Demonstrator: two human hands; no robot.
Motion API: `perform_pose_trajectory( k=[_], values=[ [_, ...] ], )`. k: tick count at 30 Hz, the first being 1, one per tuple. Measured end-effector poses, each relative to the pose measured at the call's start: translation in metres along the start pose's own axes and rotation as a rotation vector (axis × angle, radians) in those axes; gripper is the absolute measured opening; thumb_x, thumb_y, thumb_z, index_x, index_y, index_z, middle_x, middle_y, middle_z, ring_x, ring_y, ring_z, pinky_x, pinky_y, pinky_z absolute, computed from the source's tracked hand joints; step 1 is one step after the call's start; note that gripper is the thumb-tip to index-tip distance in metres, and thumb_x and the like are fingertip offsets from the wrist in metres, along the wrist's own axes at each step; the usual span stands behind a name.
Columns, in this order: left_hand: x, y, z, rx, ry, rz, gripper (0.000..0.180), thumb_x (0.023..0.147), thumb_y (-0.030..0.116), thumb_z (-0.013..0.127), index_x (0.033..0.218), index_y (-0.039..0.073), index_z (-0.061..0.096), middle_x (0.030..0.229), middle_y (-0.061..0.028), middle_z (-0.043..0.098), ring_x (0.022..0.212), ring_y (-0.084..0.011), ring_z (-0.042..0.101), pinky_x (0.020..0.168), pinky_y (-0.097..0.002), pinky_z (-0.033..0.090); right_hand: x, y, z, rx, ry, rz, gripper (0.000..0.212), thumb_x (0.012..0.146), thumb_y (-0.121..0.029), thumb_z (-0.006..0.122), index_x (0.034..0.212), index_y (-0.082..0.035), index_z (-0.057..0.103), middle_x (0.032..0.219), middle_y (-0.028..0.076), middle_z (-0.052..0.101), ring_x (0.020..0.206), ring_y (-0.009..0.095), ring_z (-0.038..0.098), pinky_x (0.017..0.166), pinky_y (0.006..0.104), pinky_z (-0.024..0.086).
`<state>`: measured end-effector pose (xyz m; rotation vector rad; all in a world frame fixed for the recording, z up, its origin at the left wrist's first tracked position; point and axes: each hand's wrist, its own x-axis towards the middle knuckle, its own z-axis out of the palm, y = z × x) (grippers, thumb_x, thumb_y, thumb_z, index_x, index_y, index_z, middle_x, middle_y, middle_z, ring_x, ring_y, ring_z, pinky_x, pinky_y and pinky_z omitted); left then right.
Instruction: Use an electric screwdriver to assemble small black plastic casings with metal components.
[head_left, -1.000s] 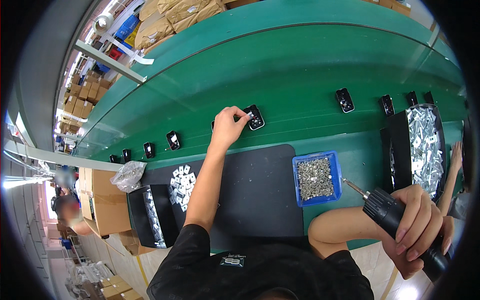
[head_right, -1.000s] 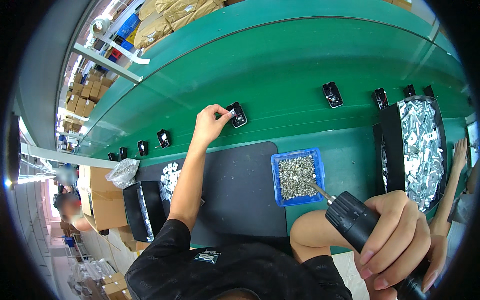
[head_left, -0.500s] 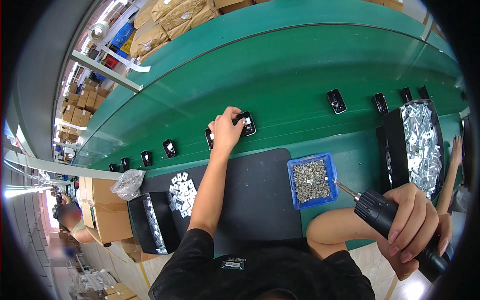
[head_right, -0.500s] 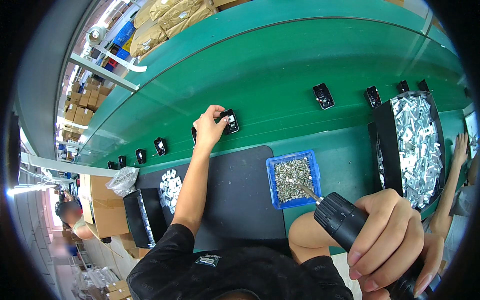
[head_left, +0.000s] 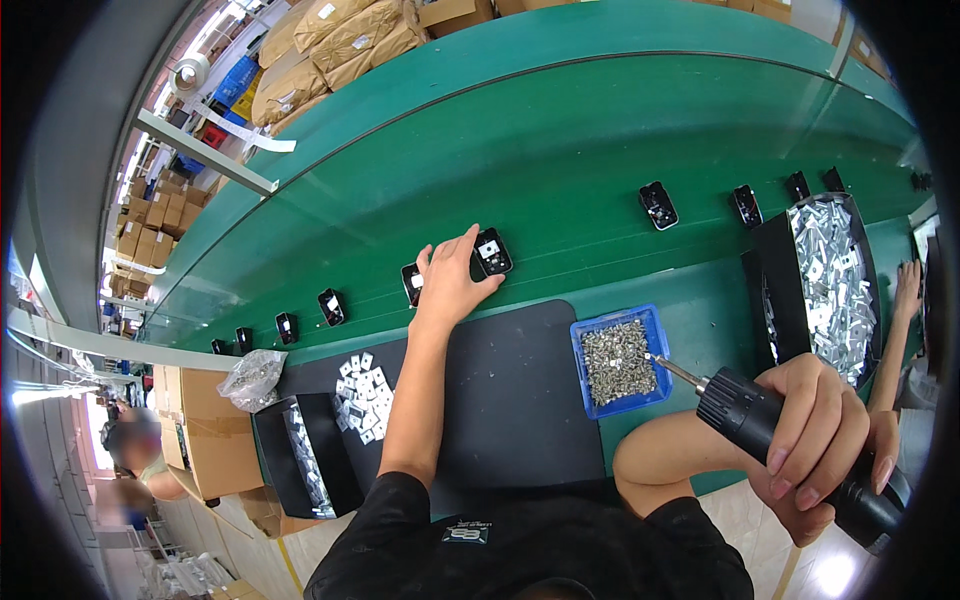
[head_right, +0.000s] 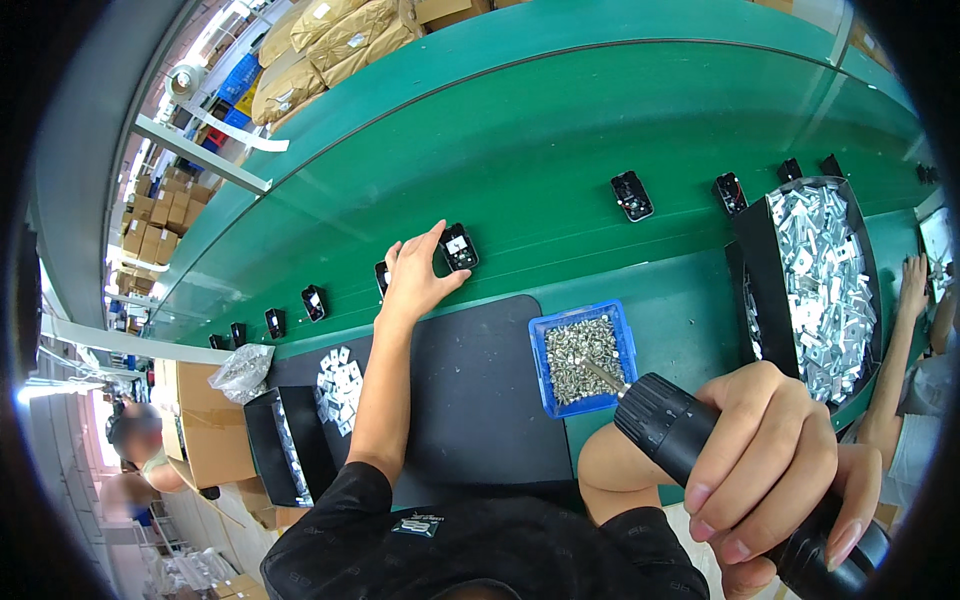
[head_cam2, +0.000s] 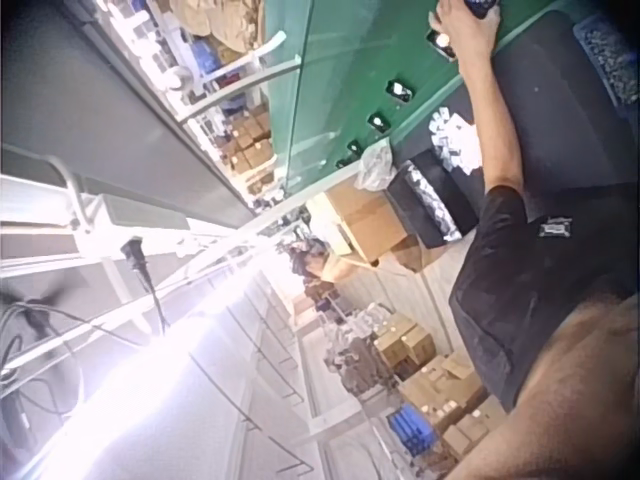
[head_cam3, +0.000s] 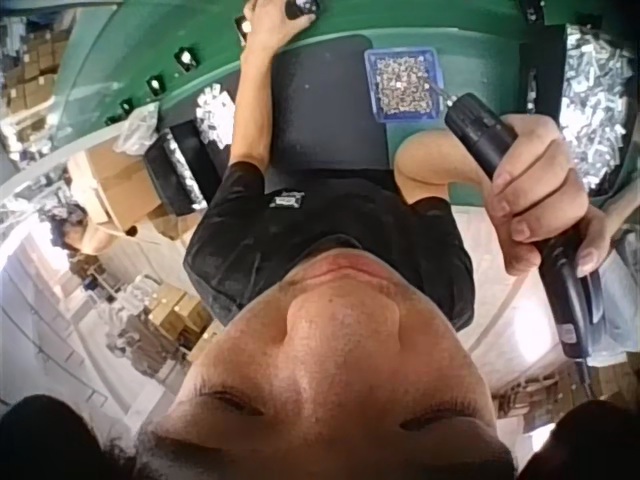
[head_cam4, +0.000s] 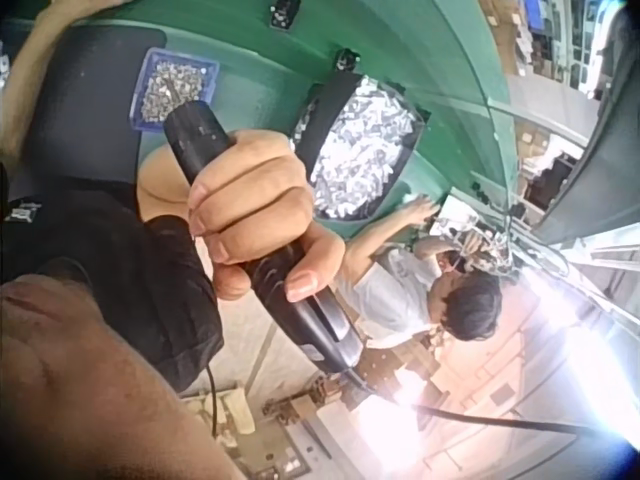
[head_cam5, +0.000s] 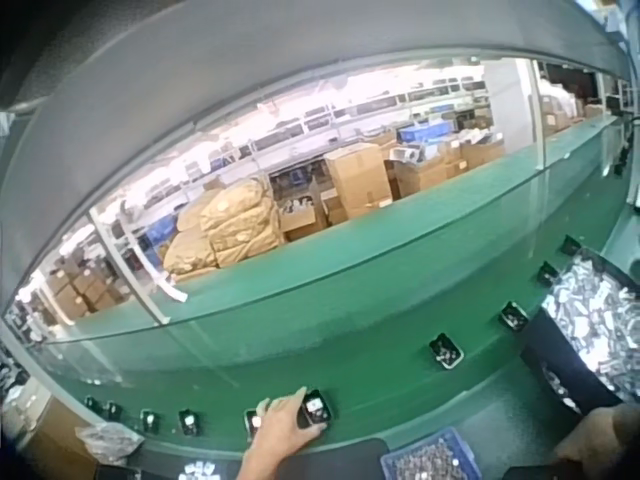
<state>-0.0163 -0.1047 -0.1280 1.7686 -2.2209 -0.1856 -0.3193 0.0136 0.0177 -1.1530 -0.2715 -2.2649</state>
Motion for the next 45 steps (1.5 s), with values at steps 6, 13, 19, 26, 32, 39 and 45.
perform_pose_trajectory(
  k=[6, 13, 19, 26, 32, 39, 45],
  values=[
    [-0.005, 0.067, -0.038, -0.352, 0.181, 0.205, 0.079, 0.062, 0.021, 0.077, 0.13, -0.001, 0.044, 0.114, -0.0165, 0.057, 0.107, -0.032, 0.053, 0.095, -0.0409, 0.038, -0.002, 0.016, 0.007, -0.015, 0.017, -0.048, 0.041, 0.064, -0.006, 0.071, 0.099, -0.008, 0.05, 0.059, -0.002, 0.056, 0.047, 0.007, 0.056, 0.051, 0.0172, 0.05],
    [-0.025, 0.101, -0.075, -0.405, 0.229, 0.49, 0.072, 0.053, 0.016, 0.082, 0.115, -0.002, 0.051, 0.11, -0.0163, 0.057, 0.101, -0.0338, 0.055, 0.086, -0.0404, 0.047, -0.011, 0.025, 0.018, -0.117, 0.104, 0.023, 0.045, 0.081, -0.016, 0.067, 0.118, -0.009, 0.041, 0.072, 0.0, 0.053, 0.058, 0.011, 0.053, 0.059, 0.0252, 0.042],
    [-0.032, 0.1, -0.067, -0.645, 0.282, 0.563, 0.076, 0.053, 0.012, 0.078, 0.121, -0.001, 0.047, 0.117, -0.0187, 0.057, 0.107, -0.0342, 0.056, 0.092, -0.04, 0.046, -0.016, 0.04, 0.026, -0.125, 0.042, 0.1, 0.041, 0.078, -0.014, 0.062, 0.115, -0.007, 0.044, 0.071, -0.003, 0.051, 0.057, 0.007, 0.051, 0.059, 0.0237, 0.04],
    [-0.032, 0.101, -0.074, -0.696, 0.232, 0.676, 0.08, 0.051, 0.007, 0.076, 0.124, -0.004, 0.047, 0.117, -0.0171, 0.054, 0.101, -0.034, 0.056, 0.086, -0.04, 0.048, -0.026, 0.054, 0.033, -0.164, -0.053, 0.15, 0.043, 0.081, -0.017, 0.062, 0.118, -0.009, 0.041, 0.073, -0.002, 0.051, 0.058, 0.008, 0.051, 0.059, 0.0234, 0.039],
    [-0.033, 0.102, -0.077, -0.695, 0.263, 0.694, 0.081, 0.05, 0.008, 0.076, 0.125, -0.004, 0.047, 0.116, -0.0174, 0.054, 0.1, -0.0345, 0.055, 0.085, -0.04, 0.048, -0.026, 0.058, 0.035, -0.188, -0.082, 0.15, 0.043, 0.081, -0.017, 0.063, 0.118, -0.009, 0.041, 0.072, -0.003, 0.051, 0.058, 0.008, 0.05, 0.059, 0.0231, 0.039],
    [-0.033, 0.102, -0.078, -0.67, 0.292, 0.701, 0.079, 0.049, 0.009, 0.076, 0.123, -0.006, 0.049, 0.112, -0.017, 0.057, 0.097, -0.0339, 0.057, 0.086, -0.041, 0.049, -0.023, 0.057, 0.033, -0.181, -0.111, 0.213, 0.034, 0.08, -0.016, 0.064, 0.108, -0.012, 0.044, 0.072, -0.003, 0.052, 0.057, 0.008, 0.05, 0.058, 0.0225, 0.04],
    [-0.032, 0.098, -0.081, -0.66, 0.276, 0.693, 0.073, 0.05, 0.018, 0.08, 0.115, -0.005, 0.056, 0.108, -0.0167, 0.063, 0.1, -0.0308, 0.062, 0.093, -0.0446, 0.046, -0.02, 0.062, 0.029, -0.131, -0.183, 0.276, 0.029, 0.078, -0.012, 0.066, 0.096, -0.014, 0.043, 0.071, -0.002, 0.055, 0.057, 0.008, 0.054, 0.055, 0.0215, 0.044]
  ],
)
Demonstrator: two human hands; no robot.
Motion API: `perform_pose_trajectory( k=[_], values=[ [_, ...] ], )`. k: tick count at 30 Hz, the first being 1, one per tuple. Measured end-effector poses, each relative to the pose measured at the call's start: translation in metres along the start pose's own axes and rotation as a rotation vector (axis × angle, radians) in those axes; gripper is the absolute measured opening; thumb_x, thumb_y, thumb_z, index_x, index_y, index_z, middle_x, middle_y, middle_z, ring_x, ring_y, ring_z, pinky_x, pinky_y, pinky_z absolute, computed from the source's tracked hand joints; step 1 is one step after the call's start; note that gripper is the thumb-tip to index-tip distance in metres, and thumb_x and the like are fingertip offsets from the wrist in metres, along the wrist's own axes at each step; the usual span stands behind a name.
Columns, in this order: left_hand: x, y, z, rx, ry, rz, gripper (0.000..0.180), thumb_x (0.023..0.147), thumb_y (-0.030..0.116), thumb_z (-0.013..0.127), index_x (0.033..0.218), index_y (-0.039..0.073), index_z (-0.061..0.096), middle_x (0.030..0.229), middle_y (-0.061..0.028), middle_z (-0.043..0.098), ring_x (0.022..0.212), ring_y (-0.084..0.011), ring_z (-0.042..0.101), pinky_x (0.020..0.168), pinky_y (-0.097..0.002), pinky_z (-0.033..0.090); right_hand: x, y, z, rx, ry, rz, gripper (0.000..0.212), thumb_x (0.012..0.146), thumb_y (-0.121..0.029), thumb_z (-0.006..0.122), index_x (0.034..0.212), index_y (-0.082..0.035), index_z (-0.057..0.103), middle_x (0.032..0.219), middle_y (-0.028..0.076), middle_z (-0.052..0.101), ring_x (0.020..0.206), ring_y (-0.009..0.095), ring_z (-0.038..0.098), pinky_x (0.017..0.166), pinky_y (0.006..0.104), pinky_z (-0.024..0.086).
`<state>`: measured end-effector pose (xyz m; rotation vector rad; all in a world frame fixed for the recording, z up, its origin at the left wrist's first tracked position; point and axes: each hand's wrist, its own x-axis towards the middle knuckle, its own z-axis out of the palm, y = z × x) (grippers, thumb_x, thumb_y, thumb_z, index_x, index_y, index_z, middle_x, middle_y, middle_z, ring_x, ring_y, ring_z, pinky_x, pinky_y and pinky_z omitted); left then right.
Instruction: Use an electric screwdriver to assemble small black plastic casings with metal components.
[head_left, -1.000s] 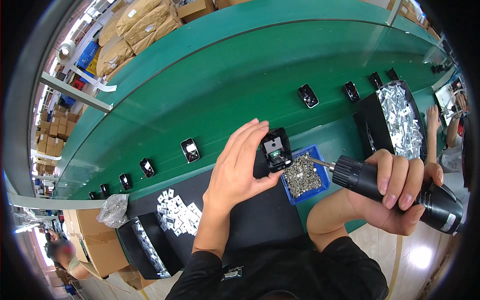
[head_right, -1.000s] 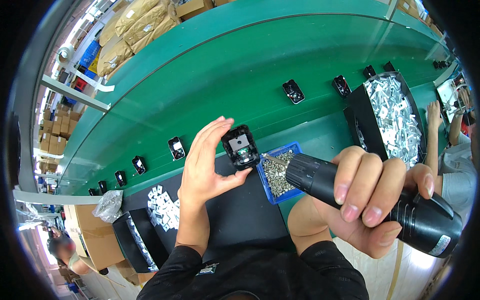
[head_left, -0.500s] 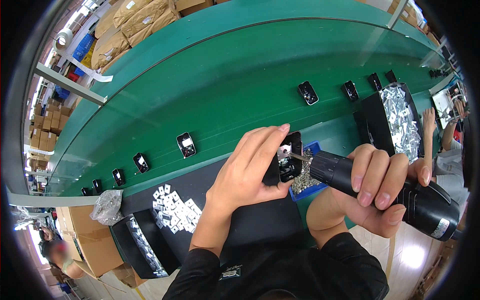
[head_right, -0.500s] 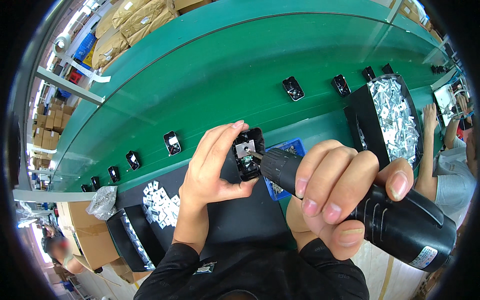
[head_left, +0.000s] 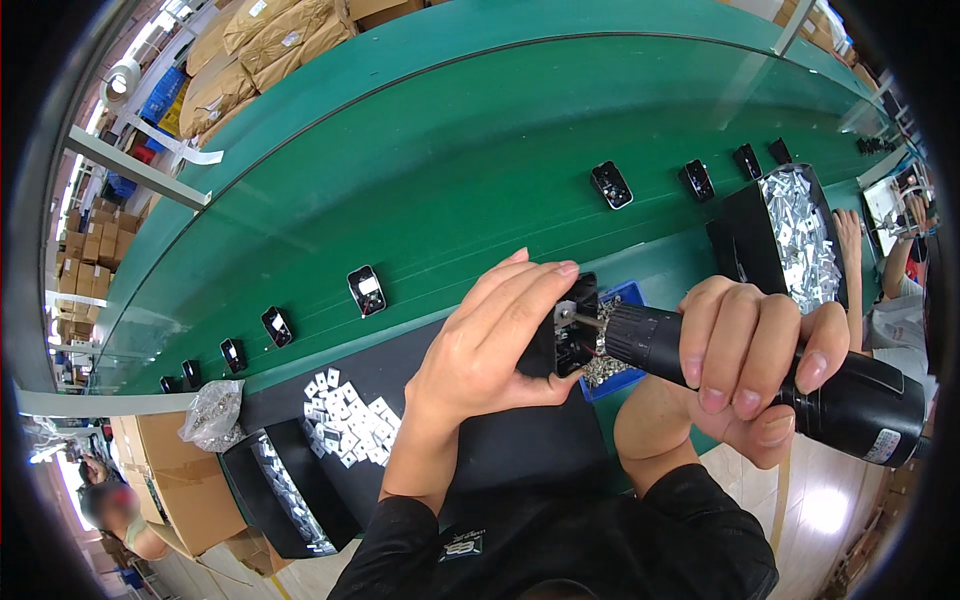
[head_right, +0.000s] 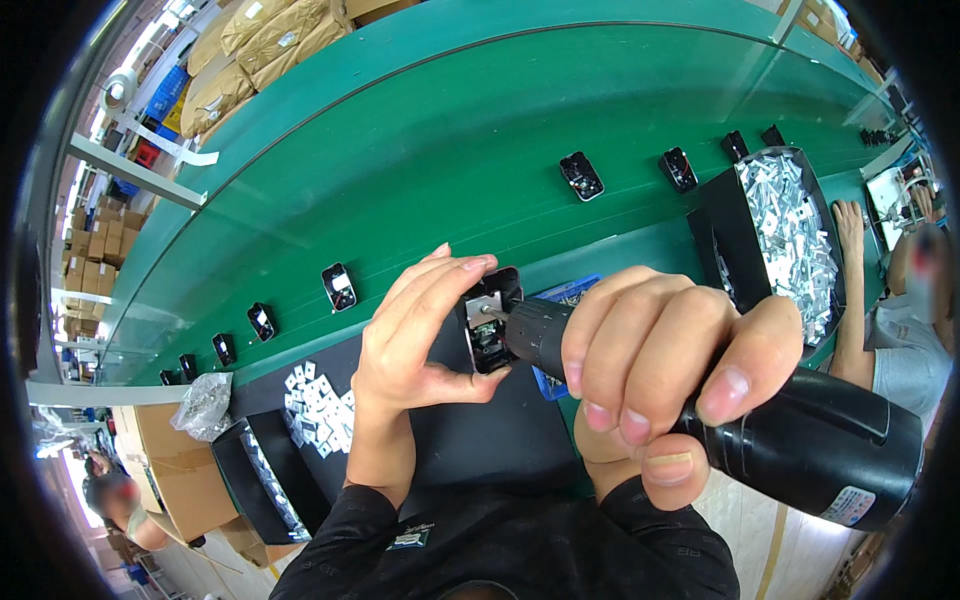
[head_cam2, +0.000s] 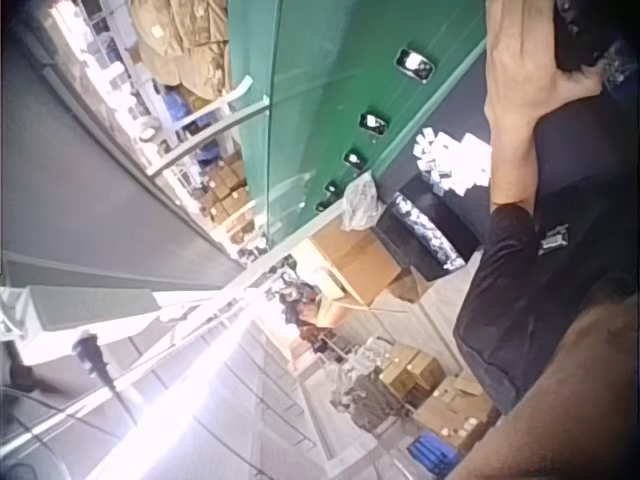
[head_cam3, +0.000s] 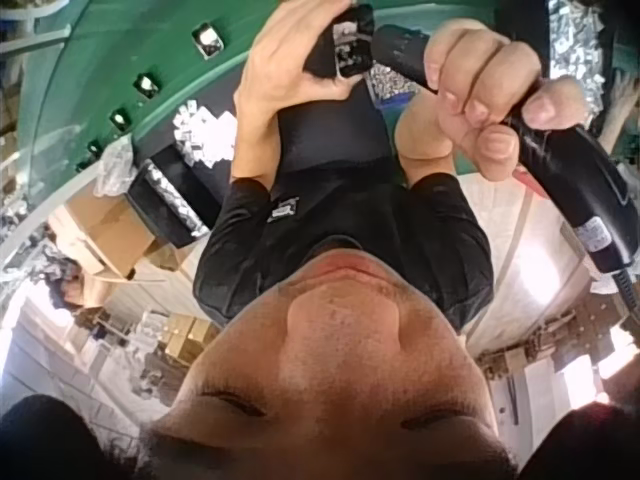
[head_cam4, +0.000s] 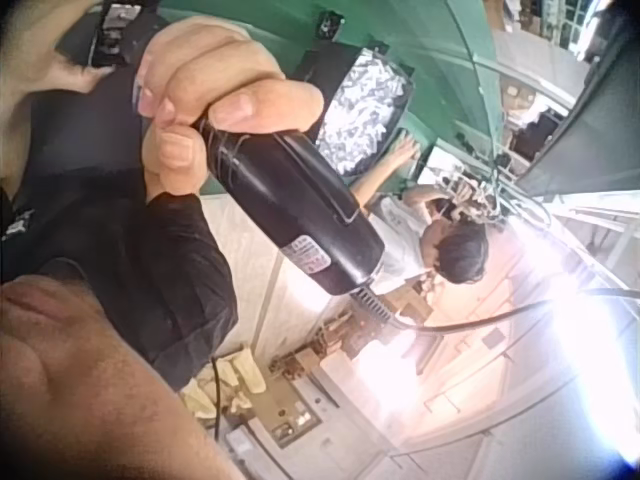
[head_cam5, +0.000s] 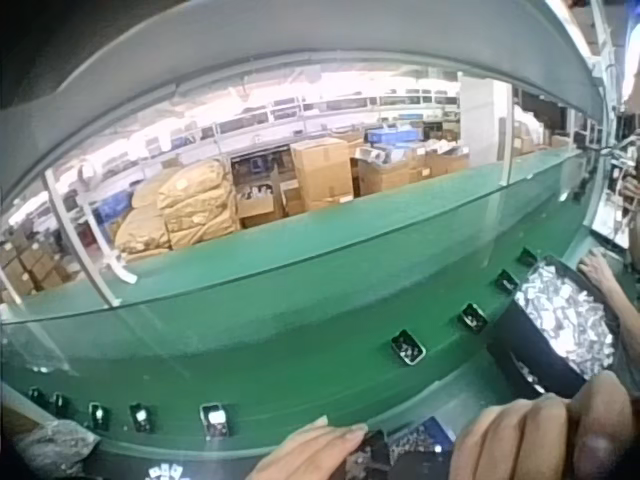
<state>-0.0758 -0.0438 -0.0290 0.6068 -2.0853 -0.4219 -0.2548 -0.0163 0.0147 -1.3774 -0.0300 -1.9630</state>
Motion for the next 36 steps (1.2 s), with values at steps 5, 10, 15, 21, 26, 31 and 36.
perform_pose_trajectory(
  k=[5, 10, 15, 21, 26, 31, 36],
  values=[
    [-0.002, -0.001, 0.001, -0.045, 0.013, -0.005, 0.071, 0.05, 0.02, 0.081, 0.113, -0.003, 0.057, 0.105, -0.016, 0.065, 0.099, -0.0303, 0.062, 0.094, -0.0462, 0.045, 0.002, 0.002, -0.002, 0.023, -0.078, 0.027, 0.03, 0.078, -0.012, 0.067, 0.096, -0.015, 0.044, 0.069, -0.003, 0.056, 0.054, 0.007, 0.055, 0.054, 0.0204, 0.046],
    [-0.002, -0.002, 0.0, -0.056, 0.008, -0.033, 0.072, 0.049, 0.021, 0.083, 0.113, -0.004, 0.057, 0.106, -0.0157, 0.065, 0.099, -0.0301, 0.062, 0.095, -0.0467, 0.044, -0.001, 0.006, -0.002, 0.033, -0.029, -0.001, 0.036, 0.077, -0.012, 0.07, 0.101, -0.015, 0.042, 0.067, -0.003, 0.055, 0.053, 0.01, 0.055, 0.052, 0.0241, 0.046],
    [-0.001, -0.017, 0.01, -0.027, -0.077, -0.086, 0.071, 0.052, 0.014, 0.08, 0.116, -0.001, 0.053, 0.11, -0.0136, 0.061, 0.102, -0.0325, 0.059, 0.096, -0.0455, 0.043, -0.006, 0.003, -0.002, -0.155, 0.025, 0.04, 0.055, 0.076, -0.016, 0.074, 0.119, -0.015, 0.039, 0.067, -0.001, 0.057, 0.054, 0.014, 0.057, 0.05, 0.027, 0.047],
    [-0.033, -0.089, 0.017, 0.212, -0.115, -0.481, 0.066, 0.062, 0.012, 0.076, 0.122, 0.003, 0.047, 0.119, -0.0166, 0.053, 0.115, -0.0341, 0.048, 0.096, -0.0394, 0.04, -0.003, -0.024, -0.008, -0.031, -0.079, -0.183, 0.046, 0.08, -0.016, 0.072, 0.118, -0.014, 0.046, 0.073, 0.002, 0.062, 0.057, 0.014, 0.061, 0.057, 0.0262, 0.053],
    [-0.052, -0.114, 0.013, 0.133, -0.23, -0.841, 0.073, 0.064, 0.008, 0.074, 0.126, 0.002, 0.038, 0.115, -0.022, 0.052, 0.11, -0.038, 0.05, 0.093, -0.0384, 0.043, -0.003, -0.029, -0.005, -0.105, 0.028, -0.254, 0.042, 0.078, -0.014, 0.073, 0.113, -0.012, 0.051, 0.07, 0.001, 0.061, 0.055, 0.012, 0.059, 0.057, 0.0236, 0.051],
    [-0.045, -0.096, 0.005, 0.369, -0.278, -0.81, 0.102, 0.064, 0.013, 0.078, 0.145, 0.014, 0.016, 0.145, -0.0274, 0.02, 0.133, -0.0406, 0.025, 0.107, -0.0483, 0.025, 0.001, -0.028, -0.013, -0.158, -0.053, -0.231, 0.049, 0.08, -0.016, 0.072, 0.119, -0.012, 0.043, 0.072, 0.001, 0.06, 0.059, 0.013, 0.059, 0.057, 0.0237, 0.051],
    [-0.016, -0.051, 0.039, 0.122, -0.132, -0.313, 0.029, 0.07, 0.008, 0.069, 0.097, 0.004, 0.058, 0.099, -0.0156, 0.06, 0.094, -0.0313, 0.058, 0.081, -0.0385, 0.048, -0.005, -0.028, -0.009, -0.184, -0.037, -0.279, 0.045, 0.077, -0.011, 0.072, 0.112, -0.011, 0.044, 0.071, 0.004, 0.062, 0.058, 0.016, 0.061, 0.055, 0.0261, 0.052]
  ],
)
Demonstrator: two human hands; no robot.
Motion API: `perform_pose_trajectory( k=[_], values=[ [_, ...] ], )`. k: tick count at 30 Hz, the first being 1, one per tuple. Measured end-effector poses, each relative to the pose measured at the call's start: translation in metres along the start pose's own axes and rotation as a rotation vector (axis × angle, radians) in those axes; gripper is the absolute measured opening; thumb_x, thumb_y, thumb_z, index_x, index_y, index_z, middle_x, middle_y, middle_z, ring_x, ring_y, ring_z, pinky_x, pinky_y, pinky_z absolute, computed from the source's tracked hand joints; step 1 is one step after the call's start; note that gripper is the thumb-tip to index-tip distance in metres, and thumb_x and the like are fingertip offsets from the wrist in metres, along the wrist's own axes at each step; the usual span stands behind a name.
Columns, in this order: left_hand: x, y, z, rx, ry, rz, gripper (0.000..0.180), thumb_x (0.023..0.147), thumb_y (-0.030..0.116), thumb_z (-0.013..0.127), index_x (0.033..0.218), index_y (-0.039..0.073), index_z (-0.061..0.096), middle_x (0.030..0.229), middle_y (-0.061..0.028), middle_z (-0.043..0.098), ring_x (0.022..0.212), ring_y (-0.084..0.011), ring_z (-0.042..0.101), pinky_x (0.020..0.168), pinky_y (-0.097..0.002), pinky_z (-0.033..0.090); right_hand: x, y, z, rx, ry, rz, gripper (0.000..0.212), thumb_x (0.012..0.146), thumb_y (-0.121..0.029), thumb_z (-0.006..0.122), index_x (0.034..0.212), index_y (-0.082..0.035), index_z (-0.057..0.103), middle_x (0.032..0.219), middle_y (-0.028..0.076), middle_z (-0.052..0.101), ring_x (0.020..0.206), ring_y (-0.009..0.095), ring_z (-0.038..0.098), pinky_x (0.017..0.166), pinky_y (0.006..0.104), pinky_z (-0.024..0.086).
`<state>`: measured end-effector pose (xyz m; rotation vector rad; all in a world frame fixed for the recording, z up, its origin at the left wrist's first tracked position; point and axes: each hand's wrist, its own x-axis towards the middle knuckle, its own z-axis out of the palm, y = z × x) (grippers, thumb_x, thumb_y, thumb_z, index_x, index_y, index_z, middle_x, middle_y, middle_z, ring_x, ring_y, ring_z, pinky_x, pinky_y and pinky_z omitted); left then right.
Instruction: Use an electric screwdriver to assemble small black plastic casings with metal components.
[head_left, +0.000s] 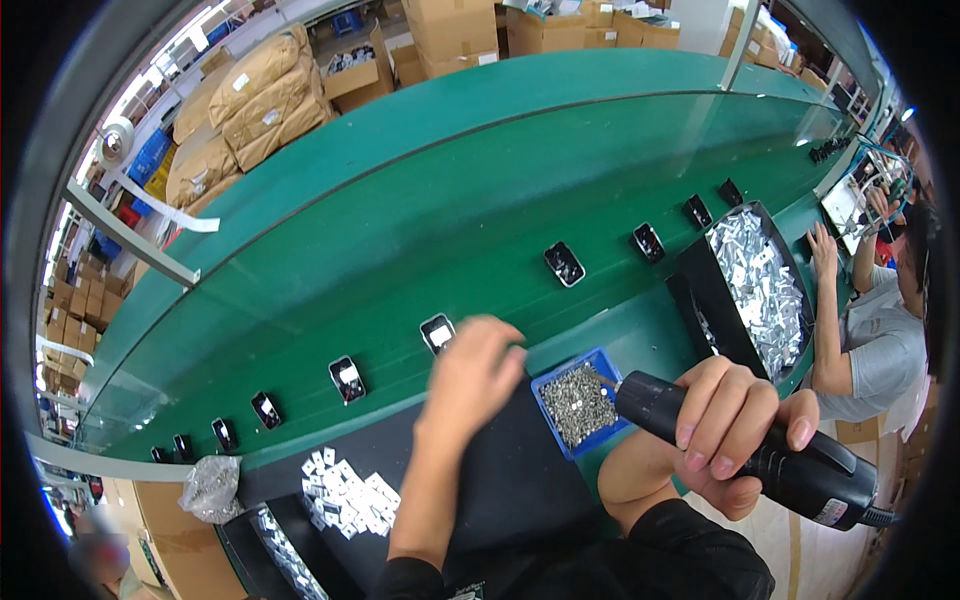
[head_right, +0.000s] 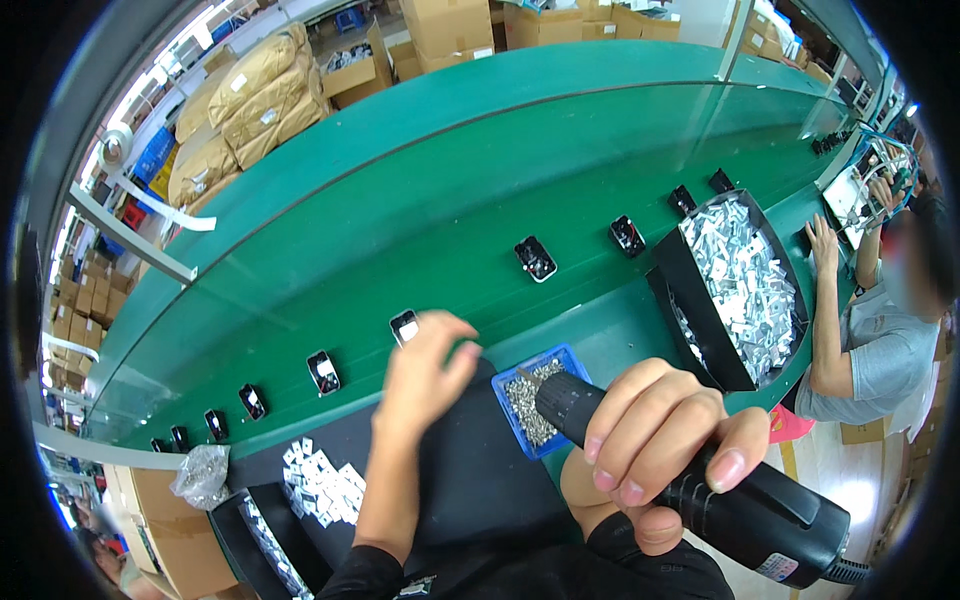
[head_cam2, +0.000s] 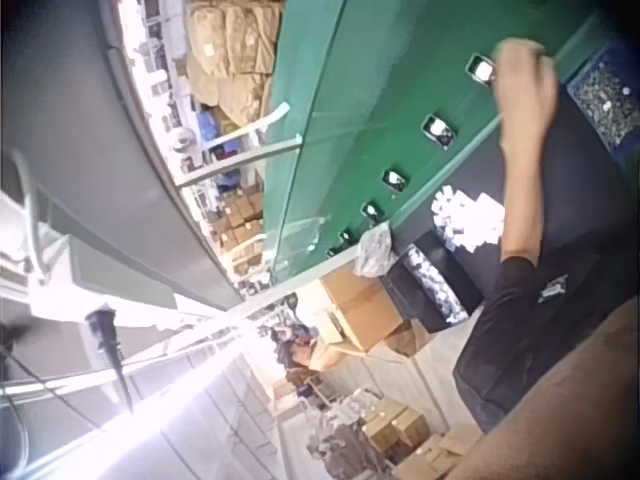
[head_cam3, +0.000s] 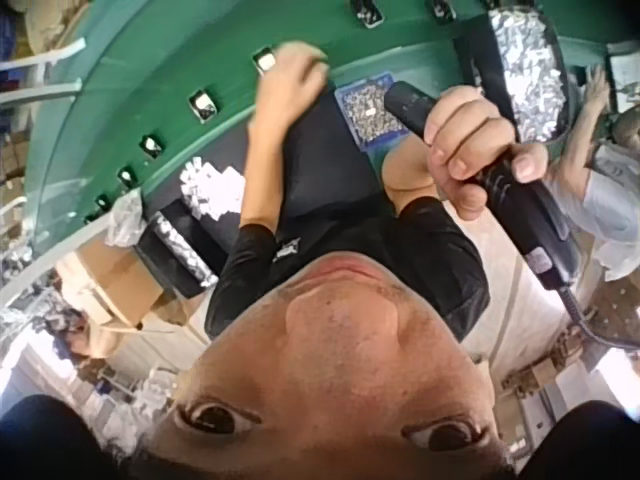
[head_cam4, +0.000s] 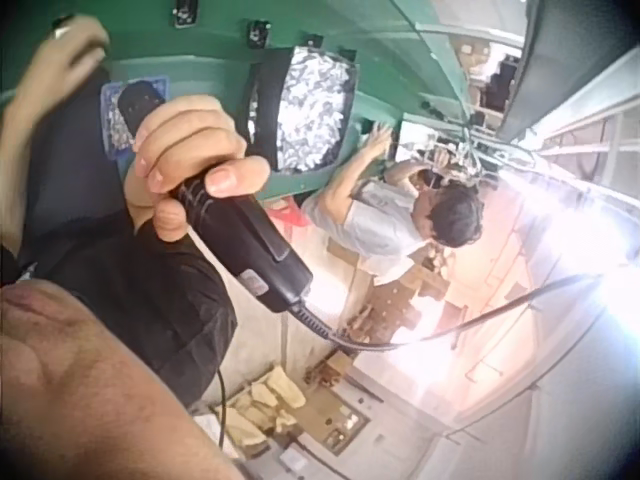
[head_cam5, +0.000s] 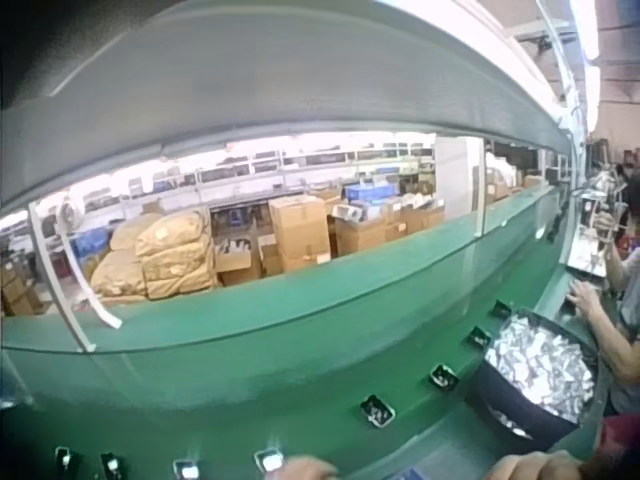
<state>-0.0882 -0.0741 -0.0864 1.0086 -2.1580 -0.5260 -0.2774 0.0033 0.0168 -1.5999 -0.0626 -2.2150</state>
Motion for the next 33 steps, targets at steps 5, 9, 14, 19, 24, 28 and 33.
perform_pose_trajectory(
  k=[5, 9, 14, 19, 24, 28, 33],
  values=[
    [-0.027, 0.047, 0.065, -0.029, -0.234, 0.241, 0.019, 0.073, 0.019, 0.068, 0.084, 0.006, 0.058, 0.084, -0.0084, 0.057, 0.083, -0.0241, 0.057, 0.068, -0.0361, 0.049, 0.002, 0.002, 0.012, 0.034, 0.057, -0.003, 0.042, 0.074, -0.008, 0.073, 0.106, -0.01, 0.046, 0.066, 0.004, 0.061, 0.052, 0.016, 0.06, 0.051, 0.0269, 0.052],
    [-0.045, 0.049, 0.083, 0.117, -0.282, 0.293, 0.012, 0.075, 0.017, 0.061, 0.084, 0.008, 0.06, 0.082, -0.0059, 0.054, 0.084, -0.0214, 0.056, 0.07, -0.0329, 0.047, 0.005, -0.002, 0.006, 0.16, -0.046, 0.004, 0.038, 0.074, -0.005, 0.073, 0.104, -0.009, 0.049, 0.065, 0.006, 0.061, 0.051, 0.017, 0.061, 0.05, 0.0274, 0.052],
    [-0.039, 0.057, 0.085, 0.118, -0.47, 0.228, 0.021, 0.076, 0.018, 0.063, 0.092, 0.006, 0.059, 0.093, -0.0083, 0.055, 0.092, -0.0239, 0.055, 0.078, -0.0357, 0.046, 0.013, -0.012, 0.038, 0.458, -0.289, -0.142, 0.032, 0.087, -0.016, 0.056, 0.119, -0.019, 0.056, 0.075, 0.002, 0.061, 0.055, 0.012, 0.058, 0.053, 0.0238, 0.05],
    [-0.039, 0.052, 0.082, 0.095, -0.504, 0.206, 0.026, 0.077, 0.02, 0.066, 0.098, 0.006, 0.059, 0.095, -0.0081, 0.055, 0.092, -0.0248, 0.056, 0.078, -0.0357, 0.047, -0.01, -0.011, 0.05, 0.598, -0.447, -0.26, 0.041, 0.092, -0.012, 0.048, 0.132, -0.022, 0.047, 0.076, 0.01, 0.059, 0.055, 0.018, 0.054, 0.05, 0.0249, 0.042],
    [-0.043, 0.052, 0.079, 0.087, -0.438, 0.201, 0.028, 0.078, 0.02, 0.065, 0.1, 0.006, 0.059, 0.098, -0.0085, 0.055, 0.094, -0.0248, 0.055, 0.078, -0.0356, 0.047, -0.011, -0.007, 0.062, 0.518, -0.395, -0.279, 0.036, 0.094, -0.018, 0.045, 0.129, -0.02, 0.048, 0.076, 0.011, 0.06, 0.057, 0.02, 0.056, 0.05, 0.0275, 0.045],
    [-0.042, 0.05, 0.08, 0.08, -0.456, 0.203, 0.029, 0.078, 0.021, 0.065, 0.101, 0.006, 0.059, 0.098, -0.0083, 0.055, 0.094, -0.0247, 0.055, 0.079, -0.0353, 0.047, -0.006, -0.005, 0.051, 0.373, -0.398, -0.28, 0.035, 0.091, -0.016, 0.051, 0.126, -0.017, 0.05, 0.072, 0.01, 0.06, 0.054, 0.019, 0.057, 0.048, 0.0273, 0.046],
    [-0.04, 0.052, 0.083, 0.088, -0.464, 0.207, 0.028, 0.077, 0.022, 0.066, 0.099, 0.006, 0.06, 0.098, -0.0079, 0.055, 0.094, -0.0242, 0.055, 0.079, -0.035, 0.048, -0.004, 0.0, 0.053, 0.312, -0.36, -0.292, 0.034, 0.09, -0.014, 0.05, 0.124, -0.016, 0.051, 0.071, 0.009, 0.06, 0.053, 0.018, 0.057, 0.048, 0.0274, 0.048]
  ],
)
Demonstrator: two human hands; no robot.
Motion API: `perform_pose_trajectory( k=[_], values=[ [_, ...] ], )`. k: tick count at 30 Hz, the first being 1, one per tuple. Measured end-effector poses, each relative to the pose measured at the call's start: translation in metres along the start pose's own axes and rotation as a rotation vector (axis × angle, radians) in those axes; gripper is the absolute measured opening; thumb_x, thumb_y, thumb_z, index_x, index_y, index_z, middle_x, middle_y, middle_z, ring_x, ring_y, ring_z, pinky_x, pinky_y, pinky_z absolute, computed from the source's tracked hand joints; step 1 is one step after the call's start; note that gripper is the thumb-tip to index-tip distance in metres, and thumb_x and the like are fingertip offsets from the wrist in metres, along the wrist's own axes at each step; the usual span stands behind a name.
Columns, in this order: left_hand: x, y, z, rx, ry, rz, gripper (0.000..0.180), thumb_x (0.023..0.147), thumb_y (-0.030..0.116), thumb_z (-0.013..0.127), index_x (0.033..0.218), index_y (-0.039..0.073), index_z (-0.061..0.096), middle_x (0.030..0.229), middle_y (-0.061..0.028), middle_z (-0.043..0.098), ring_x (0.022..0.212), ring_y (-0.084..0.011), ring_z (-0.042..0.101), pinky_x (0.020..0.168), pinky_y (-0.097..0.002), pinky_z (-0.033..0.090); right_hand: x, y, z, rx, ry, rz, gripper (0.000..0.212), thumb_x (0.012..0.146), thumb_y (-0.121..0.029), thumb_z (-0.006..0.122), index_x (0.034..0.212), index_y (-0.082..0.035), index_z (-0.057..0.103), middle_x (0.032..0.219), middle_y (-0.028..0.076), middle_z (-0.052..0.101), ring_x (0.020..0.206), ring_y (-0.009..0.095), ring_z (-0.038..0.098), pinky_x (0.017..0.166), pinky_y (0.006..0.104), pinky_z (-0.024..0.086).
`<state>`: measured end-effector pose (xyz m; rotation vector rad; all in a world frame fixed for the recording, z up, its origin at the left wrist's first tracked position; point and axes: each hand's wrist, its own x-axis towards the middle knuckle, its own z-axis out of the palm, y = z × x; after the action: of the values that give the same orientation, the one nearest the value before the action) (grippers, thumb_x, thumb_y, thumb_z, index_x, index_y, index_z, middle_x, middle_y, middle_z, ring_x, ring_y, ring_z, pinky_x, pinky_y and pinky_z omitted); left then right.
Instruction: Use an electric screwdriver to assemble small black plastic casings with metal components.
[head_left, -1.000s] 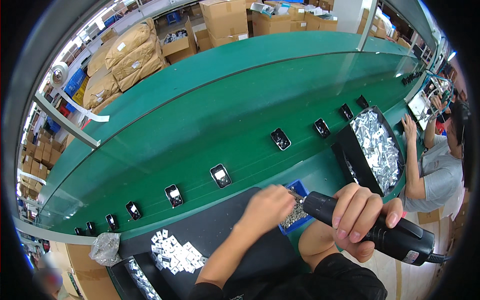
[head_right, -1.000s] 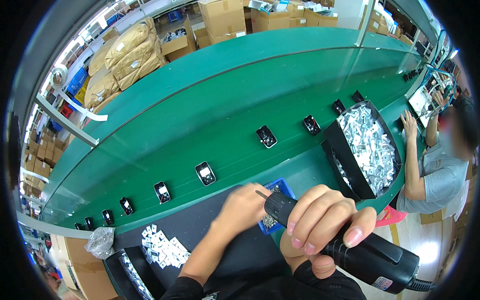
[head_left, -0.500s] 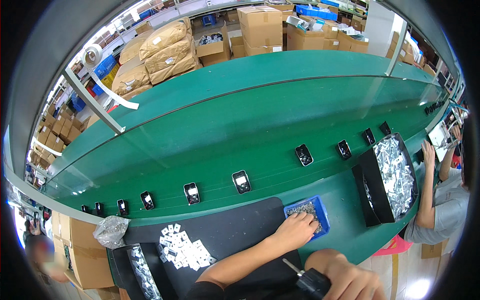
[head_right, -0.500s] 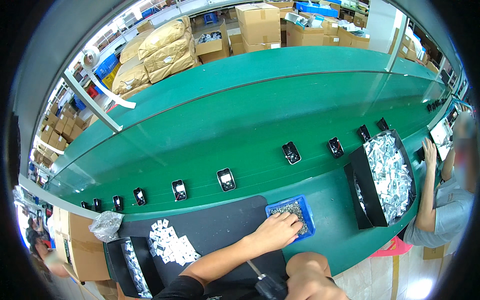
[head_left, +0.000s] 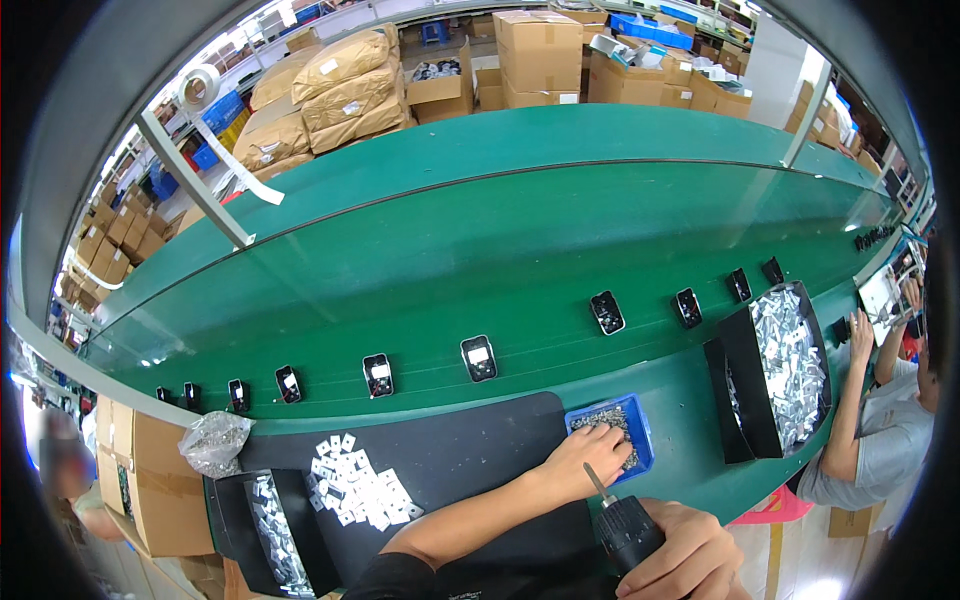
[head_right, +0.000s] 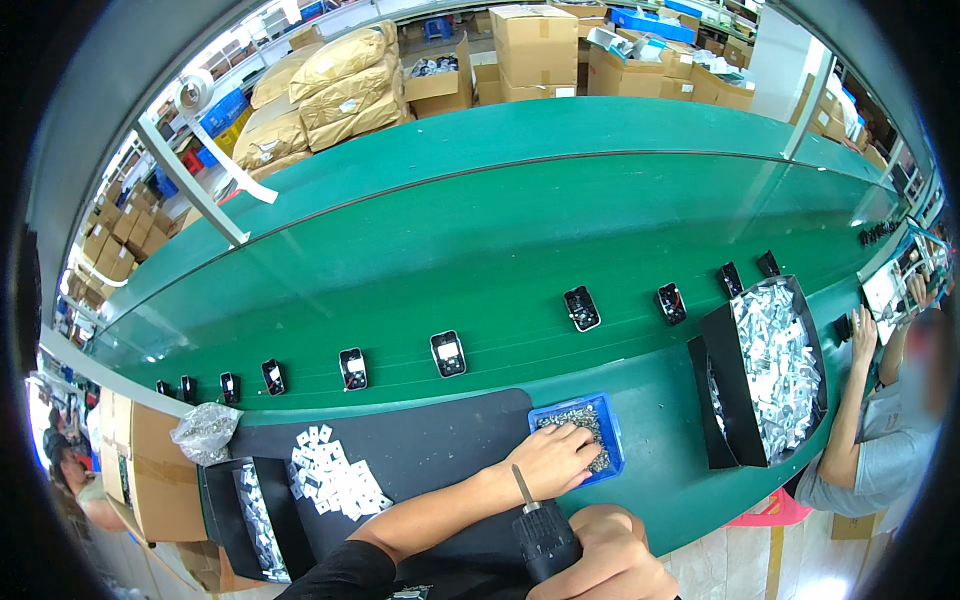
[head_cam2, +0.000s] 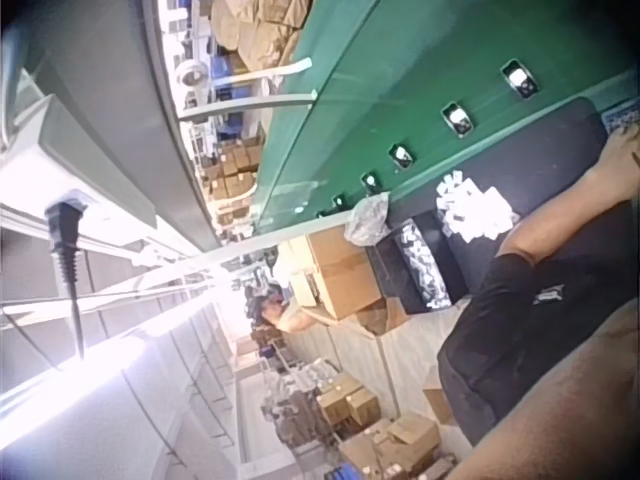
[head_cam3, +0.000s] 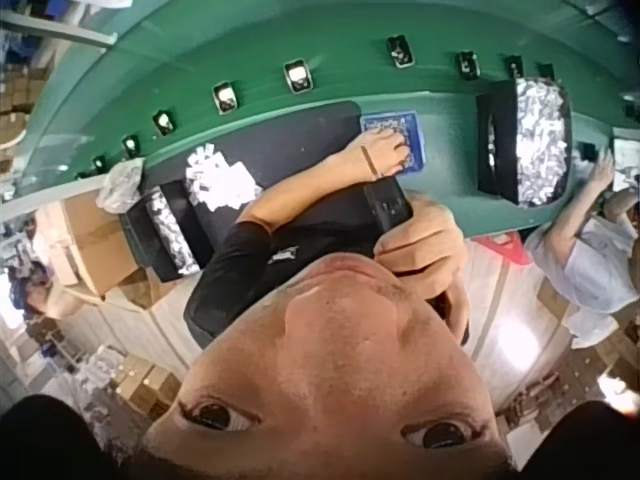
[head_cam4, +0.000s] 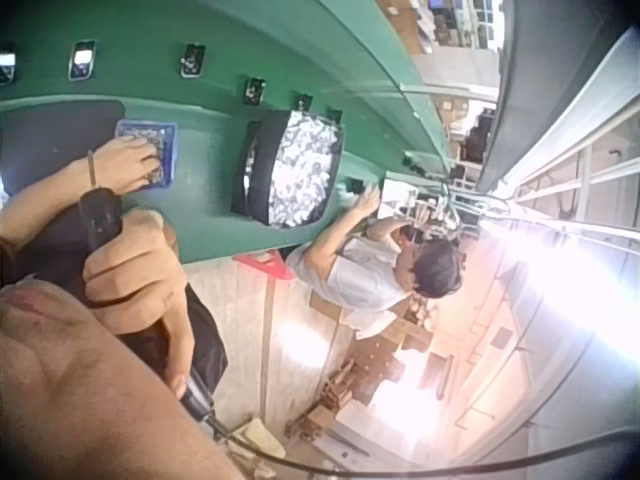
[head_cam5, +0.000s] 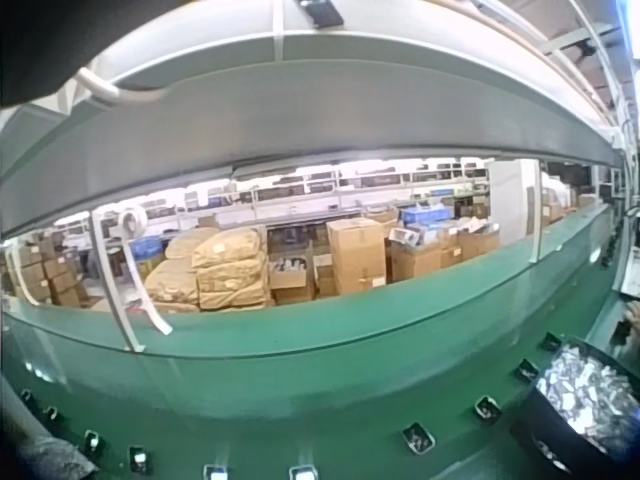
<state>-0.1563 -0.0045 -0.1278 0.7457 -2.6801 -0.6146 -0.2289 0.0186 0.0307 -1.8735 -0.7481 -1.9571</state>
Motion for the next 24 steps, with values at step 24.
perform_pose_trajectory(
  k=[24],
  values=[
    [-0.001, -0.003, 0.009, -0.018, 0.147, 0.031, 0.02, 0.069, 0.016, 0.068, 0.084, 0.005, 0.059, 0.085, -0.009, 0.056, 0.085, -0.025, 0.057, 0.074, -0.035, 0.047, -0.001, -0.002, 0.008, -0.091, 0.094, 0.075, 0.038, 0.088, -0.012, 0.045, 0.126, -0.016, 0.05, 0.071, 0.01, 0.062, 0.05, 0.019, 0.059, 0.047, 0.0295, 0.051]
  ],
)
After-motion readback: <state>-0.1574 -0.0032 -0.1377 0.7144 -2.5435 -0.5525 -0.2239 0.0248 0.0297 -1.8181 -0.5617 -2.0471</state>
